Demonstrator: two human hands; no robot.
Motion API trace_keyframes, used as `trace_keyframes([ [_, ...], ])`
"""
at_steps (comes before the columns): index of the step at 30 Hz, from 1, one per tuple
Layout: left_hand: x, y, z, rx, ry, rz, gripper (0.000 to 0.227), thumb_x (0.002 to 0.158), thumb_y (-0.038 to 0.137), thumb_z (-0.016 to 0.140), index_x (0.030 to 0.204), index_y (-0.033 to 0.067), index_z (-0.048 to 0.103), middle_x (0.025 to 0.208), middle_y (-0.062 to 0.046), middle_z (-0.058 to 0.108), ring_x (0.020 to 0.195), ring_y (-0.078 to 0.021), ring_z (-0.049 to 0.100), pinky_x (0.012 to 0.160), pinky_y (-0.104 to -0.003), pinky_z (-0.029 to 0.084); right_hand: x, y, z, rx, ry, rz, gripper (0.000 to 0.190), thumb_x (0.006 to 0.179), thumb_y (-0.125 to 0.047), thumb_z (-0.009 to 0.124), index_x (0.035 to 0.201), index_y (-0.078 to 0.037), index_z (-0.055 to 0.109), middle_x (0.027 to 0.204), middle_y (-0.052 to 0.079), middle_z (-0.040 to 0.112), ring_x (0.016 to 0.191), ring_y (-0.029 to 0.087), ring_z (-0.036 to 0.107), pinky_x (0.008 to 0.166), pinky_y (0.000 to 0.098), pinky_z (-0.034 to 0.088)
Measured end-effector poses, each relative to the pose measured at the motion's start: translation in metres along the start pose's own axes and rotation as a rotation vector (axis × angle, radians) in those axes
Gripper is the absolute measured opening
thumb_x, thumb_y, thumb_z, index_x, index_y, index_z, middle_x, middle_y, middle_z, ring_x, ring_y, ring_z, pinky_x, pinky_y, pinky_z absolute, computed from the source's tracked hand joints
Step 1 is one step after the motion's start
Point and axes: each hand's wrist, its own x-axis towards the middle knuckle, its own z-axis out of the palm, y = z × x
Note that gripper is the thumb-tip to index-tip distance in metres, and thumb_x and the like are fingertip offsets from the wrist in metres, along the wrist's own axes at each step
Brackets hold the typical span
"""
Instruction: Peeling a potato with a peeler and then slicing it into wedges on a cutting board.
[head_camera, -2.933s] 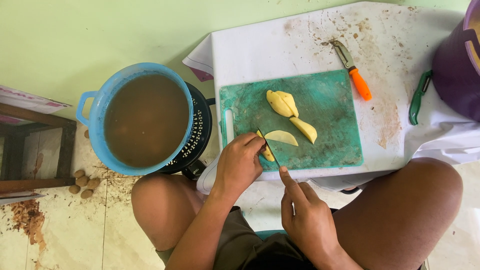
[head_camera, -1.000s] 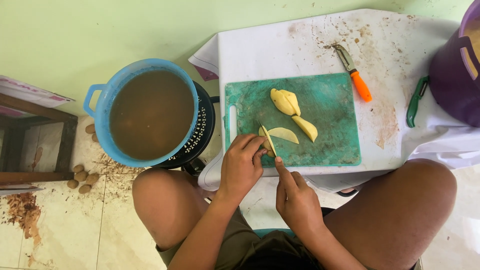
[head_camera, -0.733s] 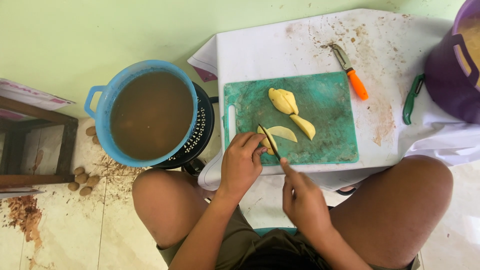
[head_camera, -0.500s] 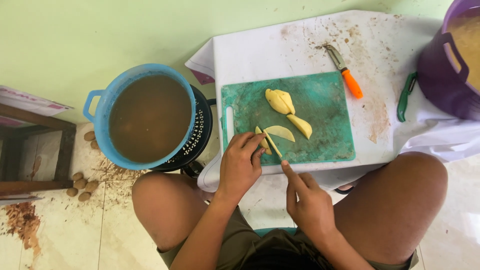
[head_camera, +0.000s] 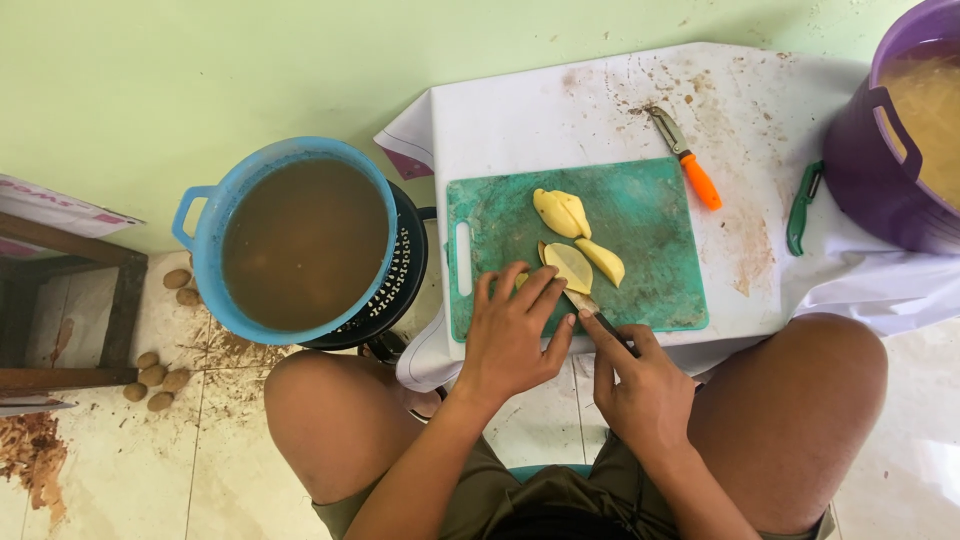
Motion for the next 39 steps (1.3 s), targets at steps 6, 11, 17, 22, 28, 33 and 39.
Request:
trace_keyframes([
  [6,-0.004,0.002,0.006,0.022,0.035,-0.033,0.043,0.087,0.03,0.067,0.116,-0.0013,0.07,0.125,-0.01,0.066,0.126,-0.0332,0.052,0.112,-0.058,0.03,-0.001,0.003,0.001,0.03,-0.013,0.02,0.048,0.082,-0.007,0.072,0.124,-0.029,0.079,0.096,-0.001,0.068,0.046,0.015,0.051,0.039,0.032,0.04],
  [11,-0.001,0.002,0.008,0.019,0.003,-0.026,0.045,0.085,0.03,0.067,0.117,-0.0024,0.068,0.125,-0.013,0.064,0.128,-0.0356,0.052,0.113,-0.06,0.028,0.0,0.003,-0.001,0.043,-0.008,0.015,0.051,0.081,-0.006,0.072,0.126,-0.029,0.078,0.098,0.0,0.068,0.051,0.015,0.054,0.041,0.0307,0.041],
  [17,0.006,0.005,0.01,0.018,-0.066,-0.039,0.048,0.084,0.028,0.063,0.122,-0.0023,0.063,0.131,-0.015,0.061,0.132,-0.0365,0.048,0.113,-0.063,0.026,-0.001,0.005,-0.002,0.088,-0.009,0.03,0.052,0.081,-0.006,0.072,0.128,-0.028,0.077,0.095,0.0,0.068,0.047,0.016,0.052,0.041,0.0324,0.042],
  [22,0.012,0.005,0.017,0.029,-0.117,-0.017,0.047,0.085,0.027,0.061,0.123,-0.0003,0.064,0.135,-0.014,0.061,0.135,-0.0338,0.046,0.113,-0.068,0.024,-0.001,0.007,-0.004,0.176,-0.061,0.093,0.048,0.083,-0.007,0.07,0.126,-0.027,0.077,0.09,-0.001,0.069,0.045,0.017,0.049,0.041,0.0332,0.041],
  [28,0.015,-0.005,0.007,-0.048,-0.114,-0.047,0.052,0.077,0.023,0.059,0.125,0.0032,0.066,0.137,-0.013,0.063,0.138,-0.0337,0.048,0.117,-0.068,0.02,0.006,0.005,-0.015,0.441,-0.092,0.165,0.044,0.085,-0.002,0.07,0.125,-0.018,0.076,0.08,0.002,0.071,0.049,0.014,0.048,0.044,0.0299,0.04],
  [33,0.002,-0.023,-0.018,-0.064,0.127,-0.227,0.02,0.083,0.01,0.071,0.101,0.0034,0.072,0.106,-0.006,0.069,0.092,-0.0247,0.063,0.092,-0.038,0.047,0.007,0.003,-0.015,0.628,-0.161,0.269,0.042,0.089,0.0,0.064,0.13,-0.006,0.069,0.095,0.013,0.081,0.066,0.016,0.073,0.06,0.0295,0.057],
  [39,-0.003,-0.017,-0.014,-0.172,0.148,-0.238,0.017,0.078,0.004,0.073,0.095,0.0049,0.072,0.098,-0.005,0.07,0.084,-0.0248,0.066,0.081,-0.035,0.053,0.002,-0.021,-0.022,0.513,-0.123,0.148,0.043,0.089,-0.001,0.063,0.131,-0.008,0.068,0.094,0.015,0.079,0.053,0.021,0.064,0.048,0.0335,0.05],
])
